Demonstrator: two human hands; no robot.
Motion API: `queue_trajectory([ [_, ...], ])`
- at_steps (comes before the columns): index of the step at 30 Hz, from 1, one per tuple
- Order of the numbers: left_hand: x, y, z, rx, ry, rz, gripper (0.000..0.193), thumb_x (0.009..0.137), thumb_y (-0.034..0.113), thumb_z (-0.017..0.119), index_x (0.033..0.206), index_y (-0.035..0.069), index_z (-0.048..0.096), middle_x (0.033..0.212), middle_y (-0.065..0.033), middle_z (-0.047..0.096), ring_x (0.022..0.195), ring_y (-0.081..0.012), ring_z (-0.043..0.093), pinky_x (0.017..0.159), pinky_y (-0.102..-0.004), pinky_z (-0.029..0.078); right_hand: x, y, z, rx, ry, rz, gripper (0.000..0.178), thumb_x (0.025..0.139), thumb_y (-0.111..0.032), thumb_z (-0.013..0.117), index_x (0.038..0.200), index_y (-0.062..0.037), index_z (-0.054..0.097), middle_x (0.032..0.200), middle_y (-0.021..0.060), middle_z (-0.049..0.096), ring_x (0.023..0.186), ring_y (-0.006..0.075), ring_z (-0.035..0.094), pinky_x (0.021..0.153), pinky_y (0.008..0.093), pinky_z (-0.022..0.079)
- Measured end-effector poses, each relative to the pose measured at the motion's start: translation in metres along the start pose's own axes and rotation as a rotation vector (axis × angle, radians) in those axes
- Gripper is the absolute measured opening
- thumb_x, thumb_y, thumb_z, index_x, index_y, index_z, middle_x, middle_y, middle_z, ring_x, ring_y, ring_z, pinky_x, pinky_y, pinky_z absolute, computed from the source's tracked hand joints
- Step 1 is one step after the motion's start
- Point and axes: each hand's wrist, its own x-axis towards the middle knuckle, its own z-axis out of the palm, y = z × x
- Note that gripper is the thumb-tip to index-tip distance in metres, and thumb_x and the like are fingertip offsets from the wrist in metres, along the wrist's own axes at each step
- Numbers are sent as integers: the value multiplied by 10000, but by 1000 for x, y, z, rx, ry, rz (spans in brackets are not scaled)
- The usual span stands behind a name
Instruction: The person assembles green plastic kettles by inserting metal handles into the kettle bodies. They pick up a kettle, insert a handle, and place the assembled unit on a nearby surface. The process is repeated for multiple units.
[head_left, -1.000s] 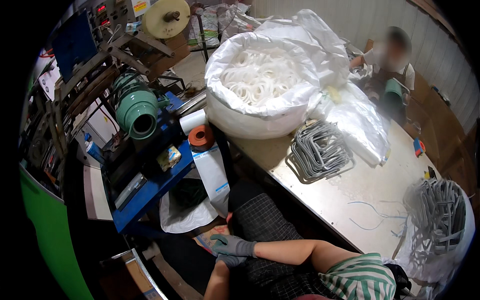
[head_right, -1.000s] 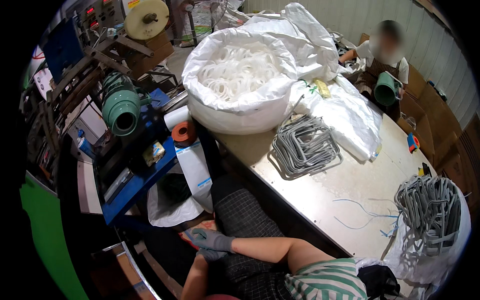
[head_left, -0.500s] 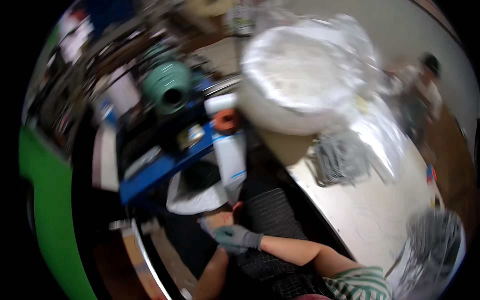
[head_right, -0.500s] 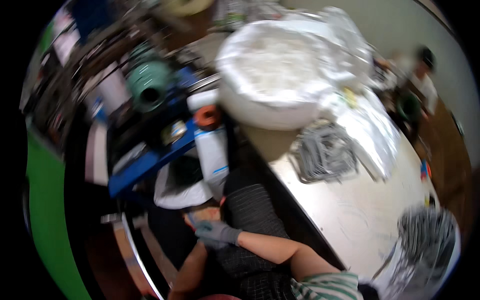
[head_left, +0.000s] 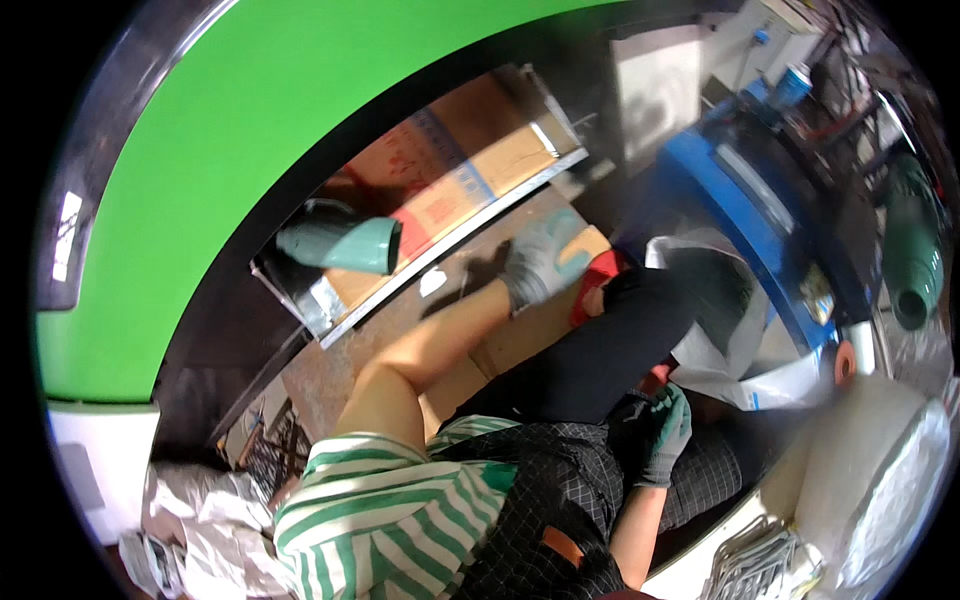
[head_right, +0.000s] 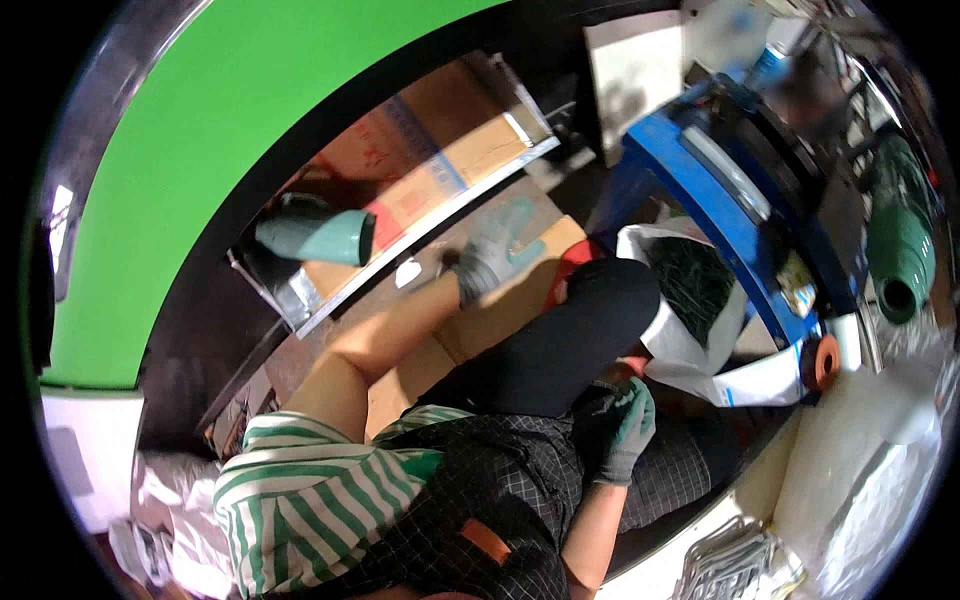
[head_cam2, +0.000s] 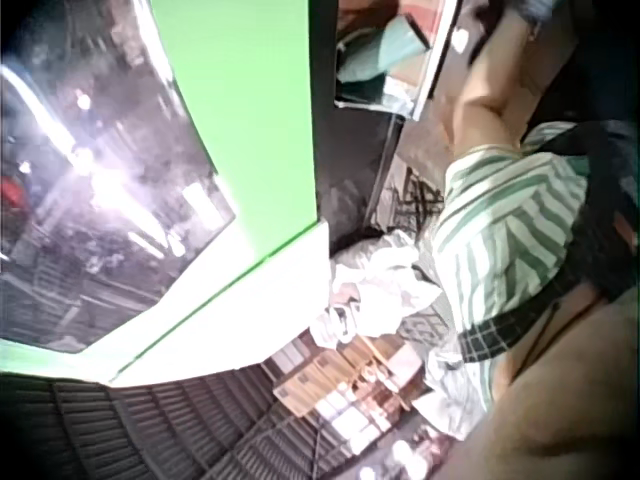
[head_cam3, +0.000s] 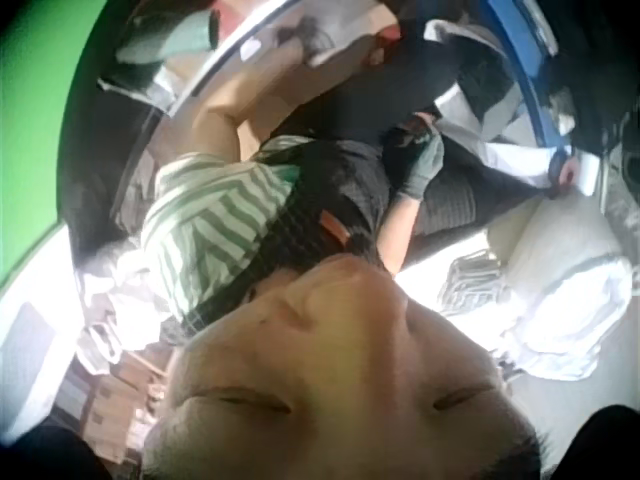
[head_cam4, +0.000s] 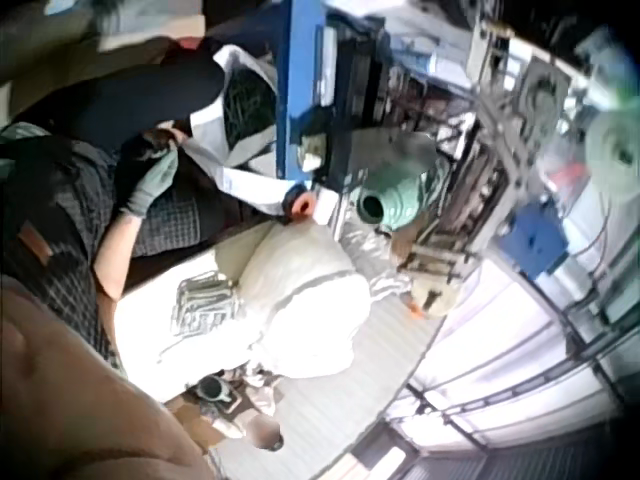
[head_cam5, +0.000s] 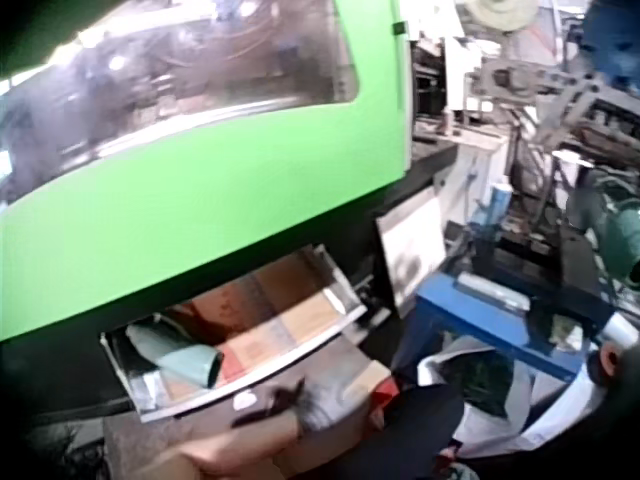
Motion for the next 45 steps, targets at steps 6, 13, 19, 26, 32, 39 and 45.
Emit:
queue_trajectory([
  [6,-71,-287,-48,719,868,-699,942,656,558,844,1320,-31,530,1245,-244,602,1142,-403,599,1021,-449,480,-8,9,8,130,104,242,278,1081,-153,560,1252,50,638,1100,48,688,949,130,647,848,298,549],
  [13,-118,-380,-138,32,237,-1140,764,844,667,647,1375,120,588,1341,-130,605,1179,-321,582,1053,-467,446,-4,2,2,342,146,500,256,1036,-122,655,1233,38,696,1088,47,731,973,121,657,913,275,529],
  [19,-138,-423,-75,-1405,626,-1389,1097,807,878,597,1592,127,436,1559,-84,500,1390,-365,437,1245,-513,299,-7,-43,-13,307,224,490,255,1027,-136,685,1234,12,692,1099,26,726,1005,98,650,915,262,528],
  [26,-85,-283,-91,-1450,460,-624,899,989,623,560,1669,125,249,1679,-137,347,1501,-337,381,1254,-471,314,1,-84,-18,418,293,426,255,1047,-123,653,1264,9,686,1105,10,716,974,69,630,872,230,516],
  [32,-81,-72,-47,-2078,-254,-602,654,1056,467,576,1555,72,425,1539,-116,508,1332,-295,549,1166,-439,437,40,-146,-30,468,209,260,300,1026,-120,675,1287,29,673,1169,61,729,1070,102,663,950,257,529],
  [39,-70,153,4,-837,14,356,667,886,358,767,1390,-7,528,1245,-183,633,1077,-310,652,955,-420,527,43,-248,-131,445,402,-171,1109,759,-450,927,1595,1,355,1528,156,530,1450,275,474,1222,434,342],
  [45,-56,185,68,-218,452,1003,845,921,463,701,1574,113,296,1406,-212,556,1099,-404,659,878,-512,540,-19,-226,-184,235,664,-131,892,778,-336,902,1521,-39,507,1396,140,652,1281,201,616,1090,374,495],
])
